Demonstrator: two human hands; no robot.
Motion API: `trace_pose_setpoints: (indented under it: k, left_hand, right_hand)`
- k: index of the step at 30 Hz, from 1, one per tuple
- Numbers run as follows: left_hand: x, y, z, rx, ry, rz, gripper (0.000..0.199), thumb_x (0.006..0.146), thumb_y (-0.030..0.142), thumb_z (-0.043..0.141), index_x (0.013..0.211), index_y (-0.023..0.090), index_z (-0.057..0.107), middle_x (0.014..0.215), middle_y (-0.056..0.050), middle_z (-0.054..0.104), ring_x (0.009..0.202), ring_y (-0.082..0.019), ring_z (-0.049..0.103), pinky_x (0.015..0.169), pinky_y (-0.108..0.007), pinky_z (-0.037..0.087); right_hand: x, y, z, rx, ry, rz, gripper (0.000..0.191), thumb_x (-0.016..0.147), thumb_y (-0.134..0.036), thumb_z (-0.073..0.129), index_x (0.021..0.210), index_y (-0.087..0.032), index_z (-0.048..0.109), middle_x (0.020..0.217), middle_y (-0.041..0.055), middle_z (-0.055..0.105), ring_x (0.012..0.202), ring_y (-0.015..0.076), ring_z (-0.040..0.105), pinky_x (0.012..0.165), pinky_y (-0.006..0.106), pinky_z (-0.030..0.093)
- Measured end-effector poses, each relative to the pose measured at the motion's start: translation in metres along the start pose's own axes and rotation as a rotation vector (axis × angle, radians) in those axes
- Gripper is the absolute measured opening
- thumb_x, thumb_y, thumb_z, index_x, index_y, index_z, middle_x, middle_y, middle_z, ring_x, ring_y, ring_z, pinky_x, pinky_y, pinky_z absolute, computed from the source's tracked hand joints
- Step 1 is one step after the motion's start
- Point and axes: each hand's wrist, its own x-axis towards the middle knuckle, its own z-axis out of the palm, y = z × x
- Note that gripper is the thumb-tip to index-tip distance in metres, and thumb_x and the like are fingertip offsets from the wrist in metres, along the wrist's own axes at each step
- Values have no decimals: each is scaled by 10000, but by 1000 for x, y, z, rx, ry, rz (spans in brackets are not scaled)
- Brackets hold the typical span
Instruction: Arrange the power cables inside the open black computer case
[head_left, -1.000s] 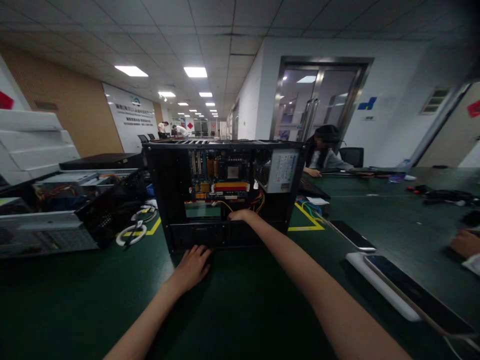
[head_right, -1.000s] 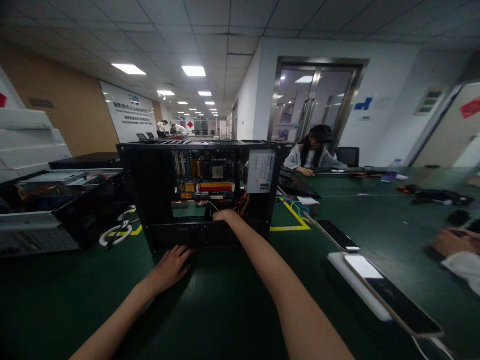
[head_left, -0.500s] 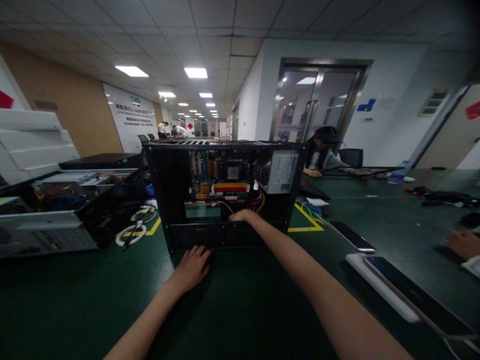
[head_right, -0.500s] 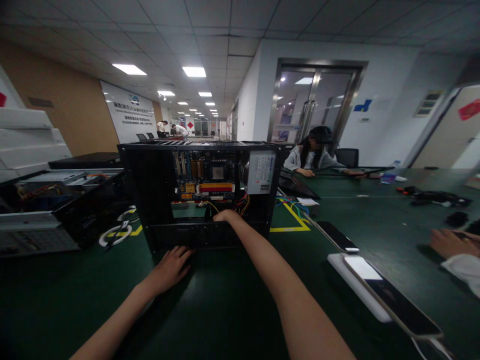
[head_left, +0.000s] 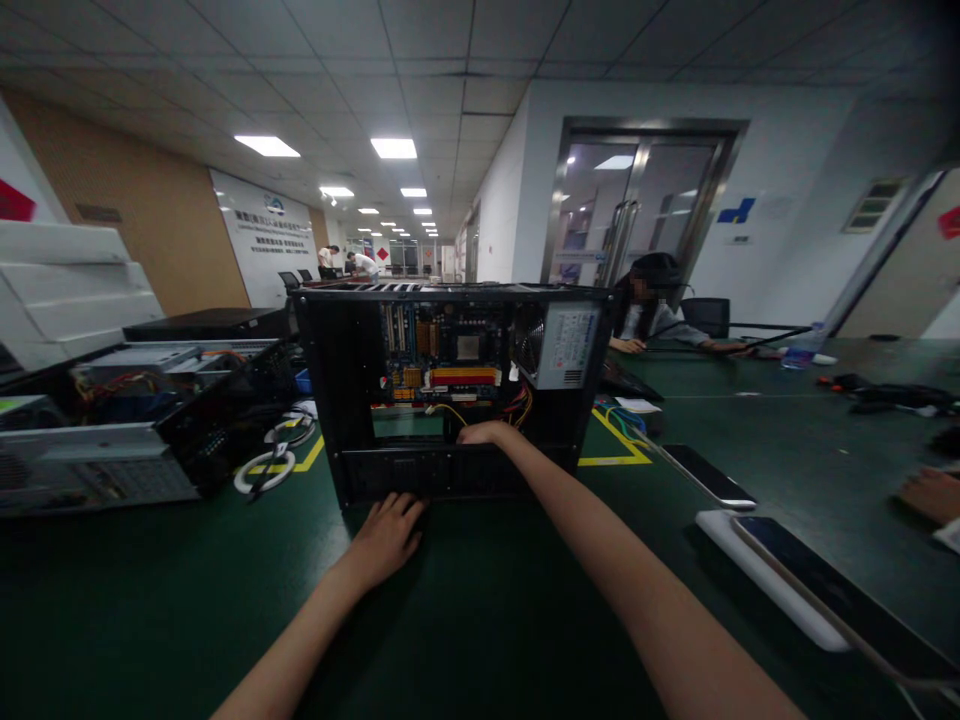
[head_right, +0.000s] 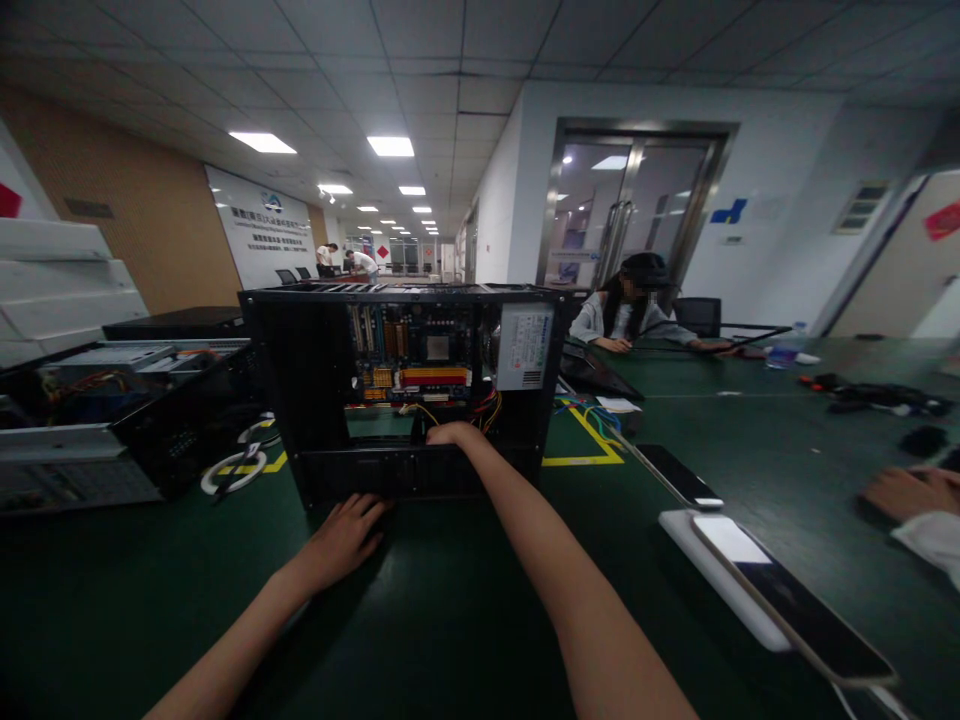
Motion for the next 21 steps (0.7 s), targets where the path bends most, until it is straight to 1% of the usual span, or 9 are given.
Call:
trace_pose_setpoints:
  k: [3, 6, 8, 11, 13, 15, 18, 21]
  left_hand:
    - [0, 0, 0, 1, 8, 0, 409, 764, 240, 393, 1172, 256, 358, 1141, -49, 423, 1048, -220, 375, 855, -380, 330]
    - [-1, 1, 0, 10, 10, -1, 410, 763, 238, 388, 1172, 249, 361, 1138, -52, 426, 1046, -219, 376, 852, -378, 333]
    - [-1, 1, 0, 13, 10, 1, 411, 764, 237, 384, 1173, 251, 358, 1137, -51, 427, 1048, -218, 375, 853, -377, 332]
    - [-1, 0, 1, 9, 8, -2, 416, 765, 240, 380, 1179, 261, 349, 1143, -46, 423, 1050, -218, 375, 853, -378, 333]
    - [-1, 0, 1, 7, 8, -1, 419, 766, 241, 380, 1182, 266, 344, 1154, -45, 416, 1053, -218, 373, 857, -381, 329]
    - [-1, 0, 1, 8, 9, -1, 418, 765, 237, 379, 1180, 267, 347, 1157, -45, 415, 1054, -219, 372, 858, -383, 326]
    - [-1, 0, 1, 4, 10, 2, 413, 769, 240, 376, 1180, 264, 350, 1149, -47, 421, 1050, -218, 376, 858, -382, 324]
    - [-1, -1, 1, -3, 8, -3, 413, 772, 245, 377, 1183, 263, 348, 1148, -49, 422, 1052, -221, 373, 862, -387, 321]
  right_hand:
    - [-3, -2, 0, -75, 27, -30, 225, 672, -130, 465, 820, -90, 629, 823, 55, 632, 688, 135, 575, 586, 195, 411]
    - [-9, -4, -1, -115, 138, -45, 188, 666, -104, 467, 768, -85, 623, 778, 54, 629, 667, 132, 559, 553, 187, 390]
    - [-13, -4, -1, -72, 216, -45, 128, 665, -117, 497, 727, -89, 606, 734, 43, 619, 635, 121, 544, 525, 179, 378]
    - [-18, -4, -1, 139, 281, -44, 74, 686, -171, 531, 690, -102, 559, 664, 16, 584, 564, 87, 515, 478, 162, 365]
    - [-21, -5, -1, 348, 285, -53, 70, 713, -182, 523, 703, -113, 527, 623, -3, 556, 528, 64, 503, 468, 148, 374]
    - [-24, -5, -2, 569, 271, -64, 49, 729, -171, 516, 729, -126, 495, 591, -20, 532, 518, 52, 509, 491, 147, 407]
    - [-26, -4, -5, 847, 276, -82, 80, 731, -159, 531, 724, -139, 453, 544, -37, 500, 511, 55, 524, 547, 189, 462]
    - [-25, 0, -8, 1038, 326, -70, 97, 743, -127, 517, 710, -143, 427, 521, -49, 466, 479, 51, 512, 578, 228, 488]
